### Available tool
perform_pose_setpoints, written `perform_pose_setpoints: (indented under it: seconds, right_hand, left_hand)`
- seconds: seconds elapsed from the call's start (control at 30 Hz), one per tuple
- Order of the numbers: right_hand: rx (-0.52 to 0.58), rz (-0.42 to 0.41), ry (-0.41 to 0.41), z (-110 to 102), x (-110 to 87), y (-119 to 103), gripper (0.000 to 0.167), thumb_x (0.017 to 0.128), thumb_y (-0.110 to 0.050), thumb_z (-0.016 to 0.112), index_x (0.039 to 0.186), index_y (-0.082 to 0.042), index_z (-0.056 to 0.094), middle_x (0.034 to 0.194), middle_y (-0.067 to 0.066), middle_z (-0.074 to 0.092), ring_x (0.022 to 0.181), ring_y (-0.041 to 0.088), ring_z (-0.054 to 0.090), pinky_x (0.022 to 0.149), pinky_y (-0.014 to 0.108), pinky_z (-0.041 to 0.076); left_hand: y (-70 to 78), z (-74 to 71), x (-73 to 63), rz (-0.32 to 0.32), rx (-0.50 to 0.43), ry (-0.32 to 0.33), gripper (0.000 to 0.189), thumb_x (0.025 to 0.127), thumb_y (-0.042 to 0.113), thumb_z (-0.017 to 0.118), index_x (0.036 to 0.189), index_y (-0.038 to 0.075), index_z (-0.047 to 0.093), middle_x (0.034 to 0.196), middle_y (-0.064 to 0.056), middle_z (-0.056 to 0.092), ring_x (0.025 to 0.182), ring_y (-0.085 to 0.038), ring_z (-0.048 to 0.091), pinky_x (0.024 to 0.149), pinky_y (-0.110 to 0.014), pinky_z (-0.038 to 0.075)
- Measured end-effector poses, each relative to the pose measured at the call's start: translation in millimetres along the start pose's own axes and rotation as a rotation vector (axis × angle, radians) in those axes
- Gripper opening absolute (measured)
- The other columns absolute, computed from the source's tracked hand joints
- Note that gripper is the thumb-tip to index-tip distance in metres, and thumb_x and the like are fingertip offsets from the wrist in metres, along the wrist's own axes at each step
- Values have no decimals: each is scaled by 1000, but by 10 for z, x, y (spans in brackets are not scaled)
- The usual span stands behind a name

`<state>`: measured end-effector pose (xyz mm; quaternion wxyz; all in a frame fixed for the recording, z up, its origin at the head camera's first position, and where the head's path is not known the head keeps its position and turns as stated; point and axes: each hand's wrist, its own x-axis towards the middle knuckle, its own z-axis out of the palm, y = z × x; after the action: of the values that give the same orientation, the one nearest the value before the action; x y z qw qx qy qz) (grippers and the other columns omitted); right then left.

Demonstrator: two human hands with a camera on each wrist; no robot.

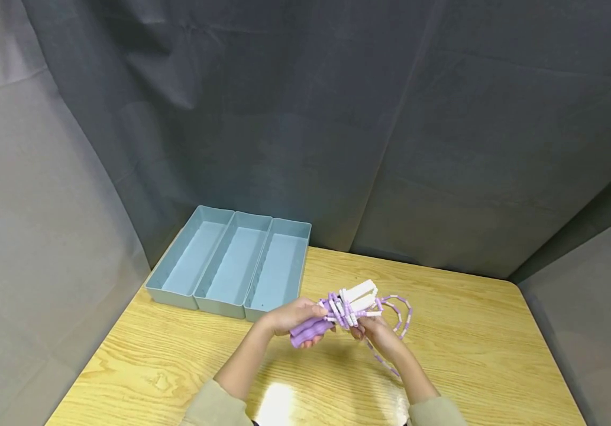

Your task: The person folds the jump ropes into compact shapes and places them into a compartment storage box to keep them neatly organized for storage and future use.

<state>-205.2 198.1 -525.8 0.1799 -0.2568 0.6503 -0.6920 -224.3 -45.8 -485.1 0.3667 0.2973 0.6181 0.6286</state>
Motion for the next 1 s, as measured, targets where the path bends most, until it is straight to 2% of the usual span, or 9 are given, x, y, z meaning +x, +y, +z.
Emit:
perform_pose_setpoints:
  seconds: [0.1,0.27,0.4,0.5,0.6,0.7,0.77,0.9,1.0]
  right_hand:
    - [-37,-41,-13,-9,9,54,31,99,-10,26,77,-1,46,70,-5,46,63,11,42,64,26,39]
    - [-22,-58,-35,-15,8,119,32,100,-11,23,89,-2,52,75,-5,47,66,11,43,63,29,39]
    - [-22,-55,-69,-20,7,153,36,100,-10,18,90,13,44,75,2,44,65,21,38,59,39,33]
    - [-37,-40,-76,-35,-9,170,38,100,-11,16,92,20,35,75,8,42,65,17,39,58,38,32]
    - [-22,11,-67,-53,-30,176,36,101,-14,18,94,15,38,78,6,46,69,9,45,60,30,39]
    - [12,54,-41,-57,-40,164,28,101,-13,22,96,5,42,81,5,49,71,9,49,65,25,44]
    - [11,66,-20,-61,-37,160,23,100,-10,22,96,-2,44,80,5,49,69,12,49,63,25,44]
    - [-44,56,25,-55,-30,121,24,100,-7,24,96,-4,47,76,8,46,65,14,45,56,26,39]
    - [-93,49,47,-64,-27,97,26,100,-11,25,101,-5,51,78,9,45,66,12,42,56,26,37]
  left_hand:
    - [-7,-11,1,7,-45,23,57,89,38,42,98,-17,54,60,-5,58,45,-9,53,39,-21,46]
    - [-34,-21,19,13,-83,61,55,89,38,43,98,-16,54,59,-4,57,45,-10,54,40,-22,47]
    - [-52,-30,39,26,-120,105,55,89,37,44,100,-16,54,59,-5,57,45,-10,54,41,-23,48]
    - [-52,-30,44,25,-155,122,57,89,38,46,103,-16,54,59,-6,57,45,-11,54,41,-22,48]
    - [-46,-21,47,16,-181,129,57,90,39,47,103,-16,54,60,-6,58,46,-11,54,42,-23,49]
    - [-29,-4,52,12,-197,142,55,91,38,46,104,-15,54,61,-9,58,47,-12,55,42,-23,49]
    - [-13,7,56,6,-206,153,55,91,38,46,103,-15,54,62,-10,57,47,-12,54,42,-24,49]
    - [7,12,73,-3,-229,182,50,92,39,45,99,-10,56,62,-10,57,47,-13,54,42,-24,48]
    - [18,6,85,0,-243,202,46,92,39,44,95,-5,55,62,-8,57,47,-12,54,42,-24,48]
